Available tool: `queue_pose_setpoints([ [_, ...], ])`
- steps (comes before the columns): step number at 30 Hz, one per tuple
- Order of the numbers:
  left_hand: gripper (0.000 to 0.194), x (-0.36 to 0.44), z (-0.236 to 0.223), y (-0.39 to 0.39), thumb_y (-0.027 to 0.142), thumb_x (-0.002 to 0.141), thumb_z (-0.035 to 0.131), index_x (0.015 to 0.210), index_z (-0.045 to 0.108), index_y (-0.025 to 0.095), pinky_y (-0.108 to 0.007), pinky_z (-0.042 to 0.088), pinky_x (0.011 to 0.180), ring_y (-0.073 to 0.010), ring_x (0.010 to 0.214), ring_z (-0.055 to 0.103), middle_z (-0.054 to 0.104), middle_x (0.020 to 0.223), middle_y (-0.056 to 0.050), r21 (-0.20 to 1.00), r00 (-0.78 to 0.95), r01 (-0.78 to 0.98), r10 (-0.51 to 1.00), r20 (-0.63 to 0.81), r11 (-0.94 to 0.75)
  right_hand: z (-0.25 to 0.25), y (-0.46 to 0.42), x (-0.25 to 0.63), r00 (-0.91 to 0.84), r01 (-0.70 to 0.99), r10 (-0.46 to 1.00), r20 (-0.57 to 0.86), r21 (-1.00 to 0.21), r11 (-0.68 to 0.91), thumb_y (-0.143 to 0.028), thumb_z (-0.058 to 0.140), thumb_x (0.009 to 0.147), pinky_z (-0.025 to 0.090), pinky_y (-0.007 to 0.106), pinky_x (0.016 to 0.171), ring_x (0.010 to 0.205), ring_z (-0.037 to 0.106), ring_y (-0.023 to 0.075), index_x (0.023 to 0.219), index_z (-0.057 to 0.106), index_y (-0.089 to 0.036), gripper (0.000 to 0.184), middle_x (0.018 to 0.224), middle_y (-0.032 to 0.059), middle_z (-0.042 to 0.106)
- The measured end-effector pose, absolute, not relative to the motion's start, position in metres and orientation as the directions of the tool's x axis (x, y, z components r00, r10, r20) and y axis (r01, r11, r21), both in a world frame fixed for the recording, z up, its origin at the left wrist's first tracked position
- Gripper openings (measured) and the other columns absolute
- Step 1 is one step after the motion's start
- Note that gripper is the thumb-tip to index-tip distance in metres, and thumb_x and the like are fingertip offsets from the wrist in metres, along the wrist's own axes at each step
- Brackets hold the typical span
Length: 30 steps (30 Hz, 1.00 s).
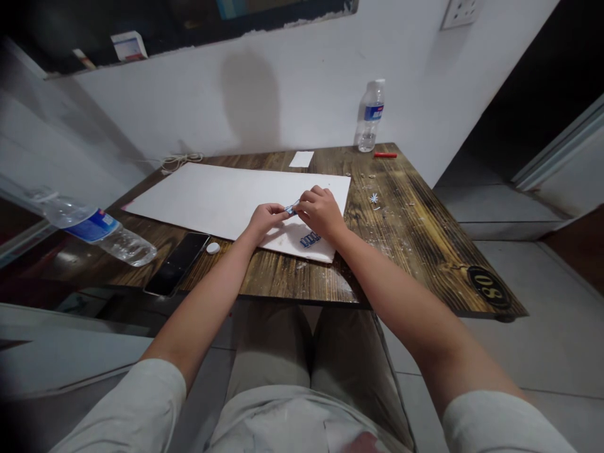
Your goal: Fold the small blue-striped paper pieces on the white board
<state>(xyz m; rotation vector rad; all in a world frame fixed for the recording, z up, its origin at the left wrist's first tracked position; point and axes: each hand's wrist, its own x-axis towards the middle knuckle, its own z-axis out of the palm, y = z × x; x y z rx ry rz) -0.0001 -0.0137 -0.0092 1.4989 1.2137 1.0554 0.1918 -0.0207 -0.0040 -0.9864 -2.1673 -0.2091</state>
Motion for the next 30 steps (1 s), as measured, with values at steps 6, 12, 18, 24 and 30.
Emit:
queue_pose_setpoints([
  [6,0.037,0.000,-0.009,-0.013,0.044,0.055,0.083,0.073,0.073,0.015,-0.025,0.038,0.055,-0.0094,0.058,0.048,0.066,0.070,-0.004,0.981,0.130,0.164,0.988,0.081,-0.102,-0.002,-0.023,0.192,-0.444,0.708,0.587,0.677,-0.136,0.693,-0.030,0.054,0.092,0.031,0.038,0.075,0.089,0.047,0.0245,0.087,0.074,-0.025,0.022,0.089,0.0069,0.068],
  [12,0.043,-0.002,-0.012,-0.010,0.049,0.053,0.084,0.075,0.073,0.014,-0.025,0.038,0.057,-0.0105,0.061,0.050,0.067,0.072,-0.004,0.983,0.123,0.148,0.988,0.092,-0.110,-0.003,-0.023,0.190,-0.461,0.709,0.578,0.673,-0.111,0.696,-0.031,0.052,0.094,0.030,0.038,0.075,0.089,0.047,0.0243,0.090,0.074,-0.026,0.024,0.090,0.0072,0.068],
  [18,0.039,0.000,-0.011,-0.013,0.048,0.057,0.082,0.074,0.073,0.015,-0.026,0.039,0.061,-0.0102,0.061,0.051,0.065,0.070,-0.002,0.984,0.138,0.108,0.982,0.128,-0.143,-0.003,-0.023,0.191,-0.457,0.702,0.581,0.674,-0.127,0.700,-0.033,0.052,0.094,0.031,0.038,0.075,0.088,0.048,0.0244,0.096,0.075,-0.028,0.024,0.092,0.0075,0.067],
  [24,0.032,0.003,-0.006,-0.014,0.040,0.056,0.083,0.070,0.070,0.015,-0.026,0.040,0.061,-0.0097,0.060,0.050,0.064,0.066,-0.002,0.992,0.006,0.061,0.994,0.106,-0.106,-0.003,-0.013,0.199,-0.552,0.578,0.619,0.560,-0.278,0.767,-0.034,0.063,0.087,0.037,0.037,0.077,0.087,0.052,0.0229,0.088,0.077,-0.025,0.016,0.092,0.0083,0.066],
  [30,0.031,0.002,-0.004,-0.011,0.037,0.055,0.083,0.071,0.068,0.014,-0.024,0.041,0.058,-0.0089,0.059,0.047,0.061,0.063,0.000,0.997,-0.105,0.024,0.991,0.079,-0.077,0.004,-0.009,0.217,-0.776,0.449,0.603,0.185,-0.508,0.735,-0.040,0.086,0.062,0.047,0.036,0.086,0.094,0.060,0.0225,0.091,0.078,-0.028,0.032,0.102,0.0065,0.067],
])
